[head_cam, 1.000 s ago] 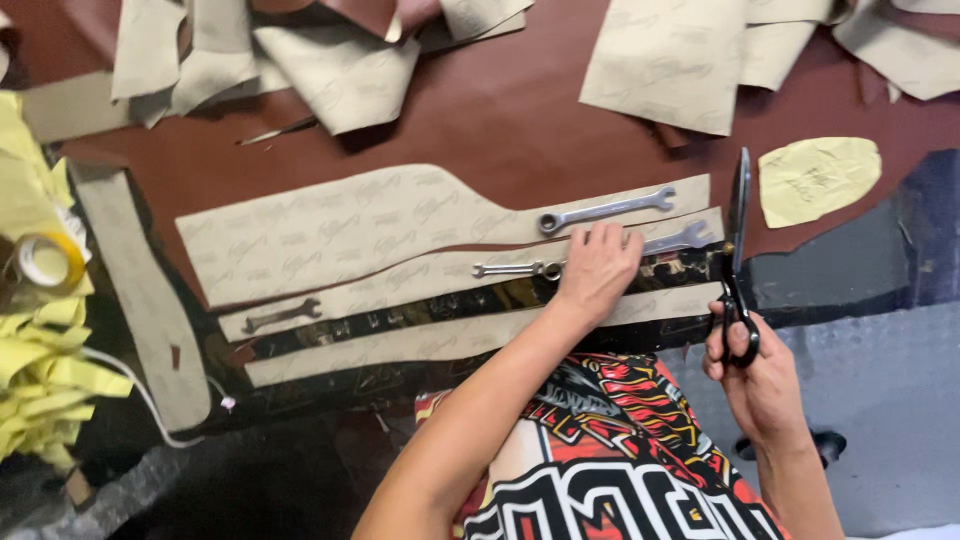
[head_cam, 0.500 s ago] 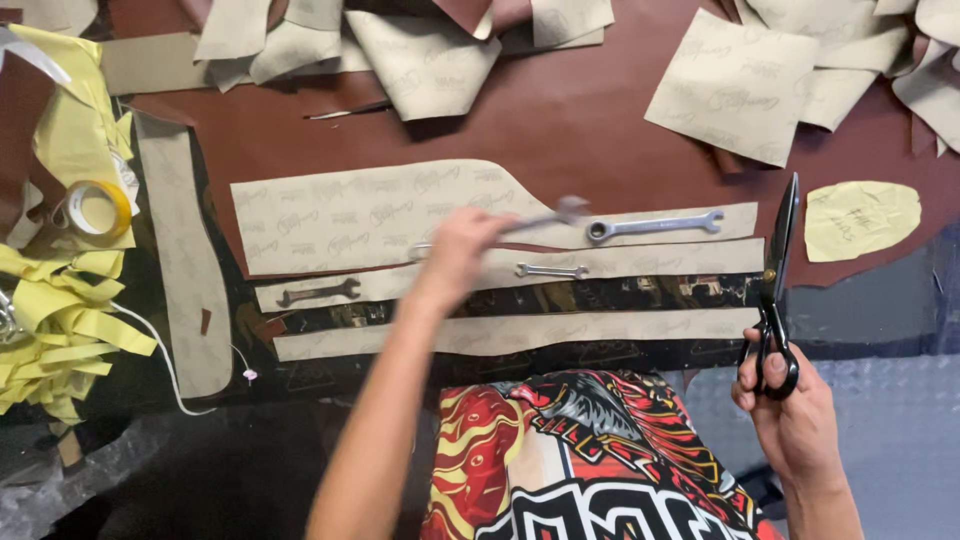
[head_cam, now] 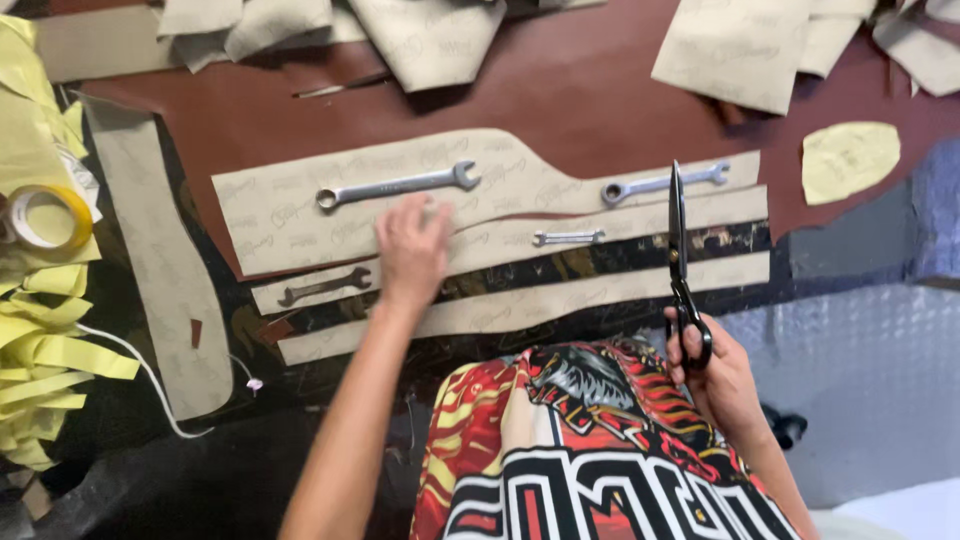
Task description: The person uses shears to cut a long strip of brown leather on a workbench. They use metal wrenches as straight-edge guides to ensure the cut is straight and precise. The person repeatedly repositions the wrenches and cuts along their edges to create uniform leather strips.
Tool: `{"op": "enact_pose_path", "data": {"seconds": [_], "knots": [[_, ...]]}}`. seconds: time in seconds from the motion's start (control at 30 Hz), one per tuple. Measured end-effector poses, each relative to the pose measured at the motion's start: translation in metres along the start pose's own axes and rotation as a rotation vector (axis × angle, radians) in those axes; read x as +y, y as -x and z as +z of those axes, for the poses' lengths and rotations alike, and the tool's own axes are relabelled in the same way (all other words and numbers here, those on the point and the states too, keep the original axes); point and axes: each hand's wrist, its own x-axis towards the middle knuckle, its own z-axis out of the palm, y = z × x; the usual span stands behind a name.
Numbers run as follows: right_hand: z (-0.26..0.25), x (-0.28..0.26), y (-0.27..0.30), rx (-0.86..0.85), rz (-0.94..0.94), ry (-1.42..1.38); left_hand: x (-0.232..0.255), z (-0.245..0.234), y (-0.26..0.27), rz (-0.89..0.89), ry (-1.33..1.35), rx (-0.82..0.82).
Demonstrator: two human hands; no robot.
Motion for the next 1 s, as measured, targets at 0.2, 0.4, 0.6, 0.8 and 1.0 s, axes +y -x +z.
{"op": "enact_pose_path", "data": {"seconds": [0.2, 0.4, 0.6, 0.8, 1.0], "knots": [[0.02, 0.027, 0.008, 0.022, 0.007, -0.012, -0.028, -0.047, 0.084, -0.315, -0.033, 0.071], [0.045, 0.023, 0.01, 0.002, 0.051, 0.054, -0.07, -0.074, 0.125, -0.248, -0.052, -0.1], [0.063, 0.022, 0.006, 0.006, 0.022, 0.049, -0.065, -0.075, 0.147, -0.235, -0.064, -0.06], [0.061, 0.036, -0.001, -0.019, -0.039, -0.055, -0.016, -0.042, 0.094, -0.124, 0.079, 0.07], [0.039, 0.016, 0.008, 0.085, -0.085, -0.095, 0.106, 0.026, 0.005, 0.21, 0.251, -0.096]]}}
